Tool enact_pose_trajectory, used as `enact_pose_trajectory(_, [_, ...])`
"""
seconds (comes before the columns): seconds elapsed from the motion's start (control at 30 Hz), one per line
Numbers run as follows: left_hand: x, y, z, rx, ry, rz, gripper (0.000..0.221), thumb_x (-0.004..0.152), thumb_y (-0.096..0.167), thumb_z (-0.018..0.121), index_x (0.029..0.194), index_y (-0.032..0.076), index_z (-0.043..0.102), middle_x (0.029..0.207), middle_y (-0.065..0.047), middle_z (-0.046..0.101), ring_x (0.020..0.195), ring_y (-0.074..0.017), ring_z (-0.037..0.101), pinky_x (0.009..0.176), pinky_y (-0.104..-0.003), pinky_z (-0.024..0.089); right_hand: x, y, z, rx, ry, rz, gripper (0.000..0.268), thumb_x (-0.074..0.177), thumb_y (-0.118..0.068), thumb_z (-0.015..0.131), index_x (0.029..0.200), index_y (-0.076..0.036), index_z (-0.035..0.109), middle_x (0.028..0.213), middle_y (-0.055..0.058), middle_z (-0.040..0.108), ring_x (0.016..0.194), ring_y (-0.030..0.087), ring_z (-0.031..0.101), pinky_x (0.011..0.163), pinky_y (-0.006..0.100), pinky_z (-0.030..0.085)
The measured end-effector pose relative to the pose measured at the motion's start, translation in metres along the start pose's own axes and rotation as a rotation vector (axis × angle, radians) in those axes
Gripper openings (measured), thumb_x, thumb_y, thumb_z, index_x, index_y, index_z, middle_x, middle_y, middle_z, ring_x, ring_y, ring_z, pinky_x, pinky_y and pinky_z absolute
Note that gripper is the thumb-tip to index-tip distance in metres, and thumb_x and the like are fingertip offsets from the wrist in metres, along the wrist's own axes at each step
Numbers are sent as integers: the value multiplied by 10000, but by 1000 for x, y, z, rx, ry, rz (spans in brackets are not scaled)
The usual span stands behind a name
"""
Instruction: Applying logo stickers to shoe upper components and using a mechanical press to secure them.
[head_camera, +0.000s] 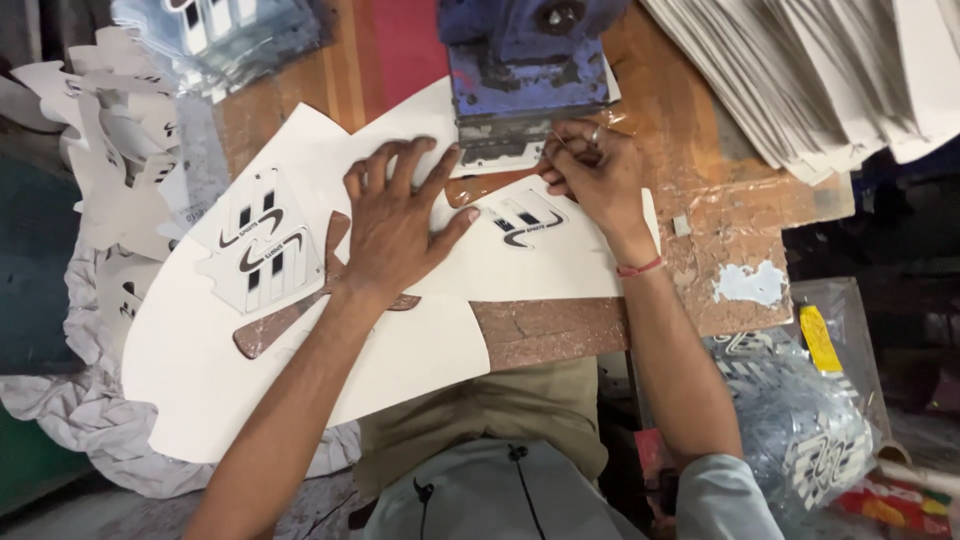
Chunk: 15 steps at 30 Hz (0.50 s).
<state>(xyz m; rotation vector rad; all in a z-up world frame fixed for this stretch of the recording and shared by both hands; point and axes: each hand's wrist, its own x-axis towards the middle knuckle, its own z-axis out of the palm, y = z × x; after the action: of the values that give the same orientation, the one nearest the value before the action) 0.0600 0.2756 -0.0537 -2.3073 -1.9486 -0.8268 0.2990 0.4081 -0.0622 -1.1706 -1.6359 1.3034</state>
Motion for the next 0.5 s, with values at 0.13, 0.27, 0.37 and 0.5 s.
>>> enact_pose_trajectory(0.13, [3,-1,4,11,14,14,614,997,505,655,1453,95,611,1463,-100,478,1346,-314,391,1049,-518,281,2,-1,-1,27,2,-25,229,995,-7,650,1207,72,687,879,94,757,740,100,732,611,227,623])
enact_pose_trajectory(0.27, [1,-2,5,23,20,-3,624,988,515,656,1448,96,614,1465,-108,474,1344,-325,382,1049,-525,279,1,-4,2,2,9,19,203,992,-19,655,1174,65,691,858,92,758,722,103,732,590,230,625])
enact_pose_trajectory(0.37, [0,-2,4,10,9,-9,620,988,514,654,1450,103,613,1466,-107,474,1349,-326,385,1051,-528,282,0,-3,3,-6,12,37,192,999,-25,658,1166,62,694,850,92,759,717,104,732,586,230,623])
enact_pose_trajectory(0.5, [0,-7,11,39,59,9,636,986,521,659,1457,97,608,1473,-109,465,1340,-338,384,1044,-540,298,5,2,0,20,-5,-37,198,989,-6,648,1170,62,689,864,86,753,732,101,731,600,230,627])
